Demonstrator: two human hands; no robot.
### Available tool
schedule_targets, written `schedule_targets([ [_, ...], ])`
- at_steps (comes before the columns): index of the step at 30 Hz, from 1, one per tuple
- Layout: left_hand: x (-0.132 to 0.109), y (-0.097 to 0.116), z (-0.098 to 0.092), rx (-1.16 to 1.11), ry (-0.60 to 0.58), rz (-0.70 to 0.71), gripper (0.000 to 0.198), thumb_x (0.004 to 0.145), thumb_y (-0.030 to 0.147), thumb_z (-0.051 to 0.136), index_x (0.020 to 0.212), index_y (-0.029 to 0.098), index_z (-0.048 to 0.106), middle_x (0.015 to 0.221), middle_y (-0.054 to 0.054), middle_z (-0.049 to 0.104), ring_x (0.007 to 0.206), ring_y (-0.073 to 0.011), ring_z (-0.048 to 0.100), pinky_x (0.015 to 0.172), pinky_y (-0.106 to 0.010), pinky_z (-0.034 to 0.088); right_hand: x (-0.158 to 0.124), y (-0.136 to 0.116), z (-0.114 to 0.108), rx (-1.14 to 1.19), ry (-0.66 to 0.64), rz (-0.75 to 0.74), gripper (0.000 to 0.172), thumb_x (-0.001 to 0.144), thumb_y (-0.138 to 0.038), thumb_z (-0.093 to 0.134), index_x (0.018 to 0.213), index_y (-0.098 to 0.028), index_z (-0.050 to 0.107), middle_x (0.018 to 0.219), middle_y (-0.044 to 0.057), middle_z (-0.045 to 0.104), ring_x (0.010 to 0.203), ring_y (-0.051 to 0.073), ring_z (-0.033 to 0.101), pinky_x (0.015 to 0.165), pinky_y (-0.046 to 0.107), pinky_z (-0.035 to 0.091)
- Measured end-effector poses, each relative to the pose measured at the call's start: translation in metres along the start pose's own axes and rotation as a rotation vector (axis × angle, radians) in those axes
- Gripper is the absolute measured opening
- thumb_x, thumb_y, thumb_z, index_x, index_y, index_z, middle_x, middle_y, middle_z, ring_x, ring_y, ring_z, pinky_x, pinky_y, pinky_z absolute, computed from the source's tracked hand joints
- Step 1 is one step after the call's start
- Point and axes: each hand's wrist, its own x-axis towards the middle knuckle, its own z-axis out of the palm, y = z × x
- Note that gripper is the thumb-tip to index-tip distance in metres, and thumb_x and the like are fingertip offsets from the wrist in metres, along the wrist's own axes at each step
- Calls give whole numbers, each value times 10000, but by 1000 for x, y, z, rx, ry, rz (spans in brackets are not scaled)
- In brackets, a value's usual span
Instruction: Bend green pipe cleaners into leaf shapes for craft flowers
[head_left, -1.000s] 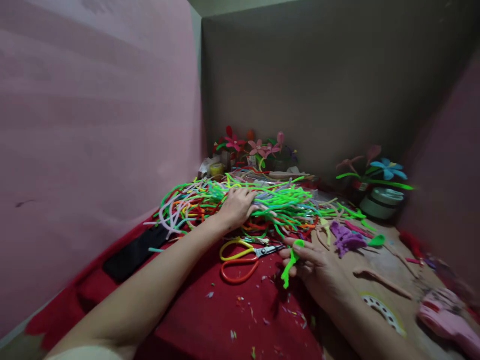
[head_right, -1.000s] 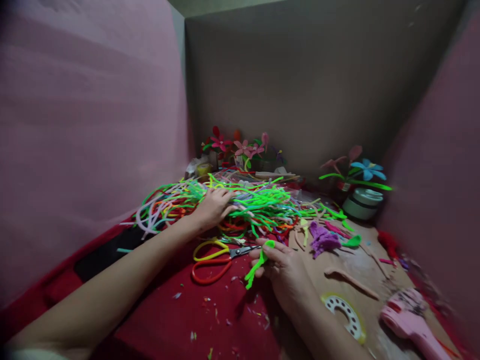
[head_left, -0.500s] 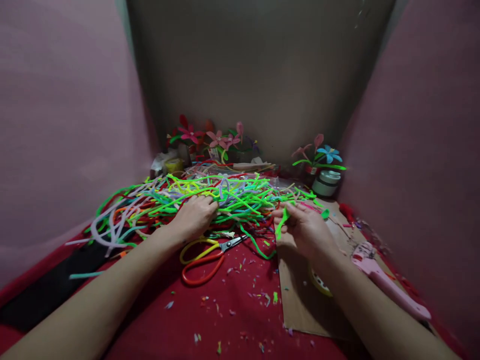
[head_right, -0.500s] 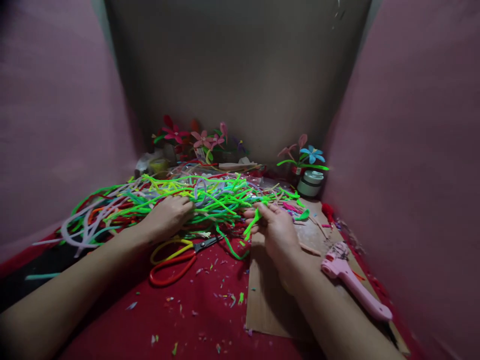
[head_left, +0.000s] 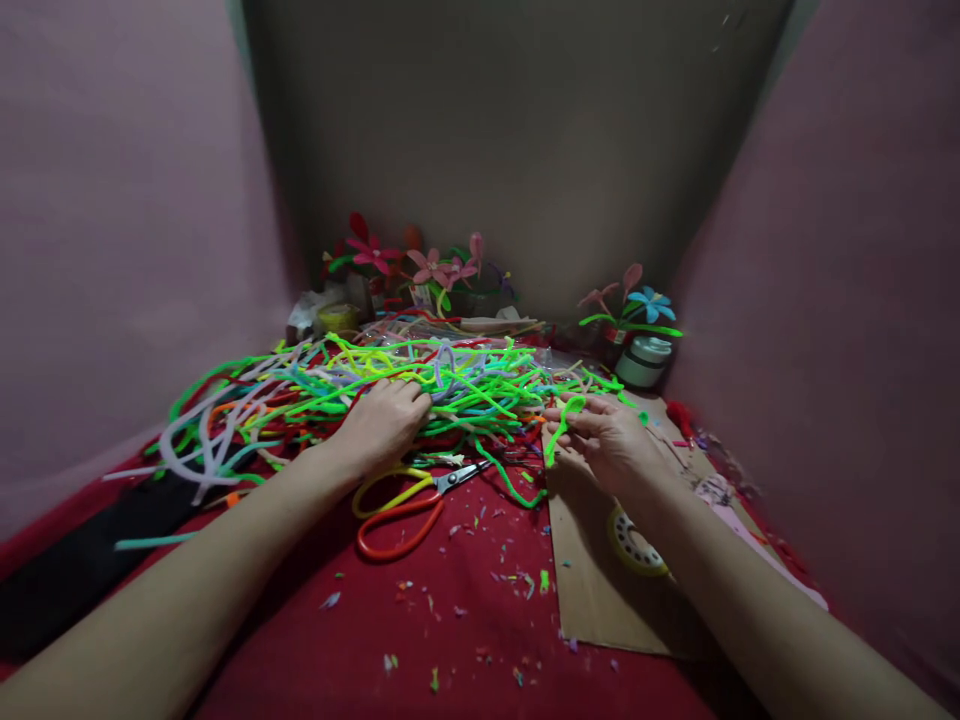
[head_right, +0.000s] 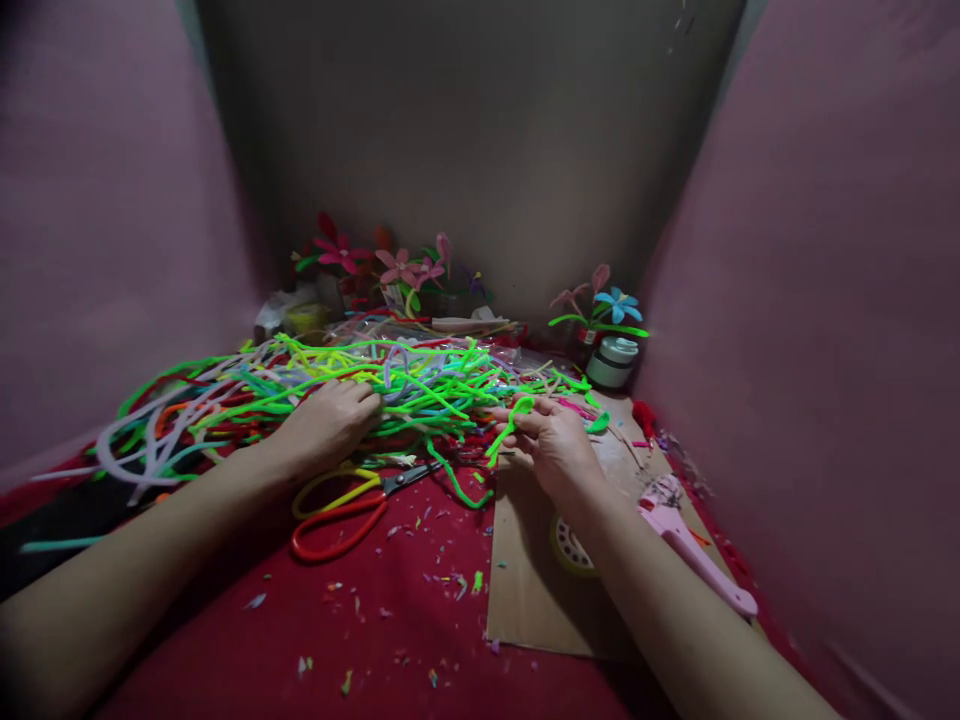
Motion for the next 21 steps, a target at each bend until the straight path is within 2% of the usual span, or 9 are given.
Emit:
schedule_targets([
  [4, -2, 3, -4, -8, 50, -57, 266, 882, 312, 373, 833, 150, 579, 812, -83, 578, 794, -218, 522, 715, -333, 374, -1, 1, 0, -38, 13, 24, 211, 579, -58, 659, 629, -165, 483, 648, 32, 652, 604, 143, 626, 447, 188, 467],
  [9, -3, 8, -6, -68, 78, -84, 274, 879, 278, 386, 1054, 136, 541, 896, -89, 598, 843, -211, 520, 765, -333, 382, -8, 9, 11, -55, -31, 92, 155, 603, -118, 680, 697, -160, 565, 672, 41, 667, 513, 119, 592, 452, 196, 483],
  [14, -5, 9, -3, -37, 45, -82, 243, 873, 276, 396, 1017, 149, 544, 917, -81, 598, 871, -212, 519, 786, -338, 378, -18, 19, 31, -68, -56, 151, 199, 557, -164, 718, 706, -176, 586, 654, 51, 666, 532, 143, 606, 426, 193, 467],
  [17, -6, 12, -2, -42, 44, -63, 214, 875, 229, 376, 950, 140, 557, 895, -89, 598, 853, -213, 521, 775, -344, 377, -8, 14, 22, -292, -62, -1, 164, 607, -313, 678, 680, -223, 562, 697, 69, 675, 571, 185, 626, 455, 258, 487],
  [19, -7, 13, -1, -46, 47, -55, 203, 872, 204, 374, 931, 134, 556, 885, -95, 596, 842, -212, 521, 767, -346, 378, 9, 1, 2, -800, 28, -331, 168, 657, -420, 588, 680, -254, 573, 757, 81, 681, 600, 205, 637, 516, 319, 515],
  [21, -7, 13, -2, -49, 48, -49, 190, 866, 187, 380, 916, 131, 554, 872, -95, 594, 829, -212, 520, 756, -347, 379, 32, -21, -24, -969, 96, -429, 165, 641, -430, 587, 657, -266, 601, 915, 107, 674, 765, 238, 650, 620, 363, 511],
])
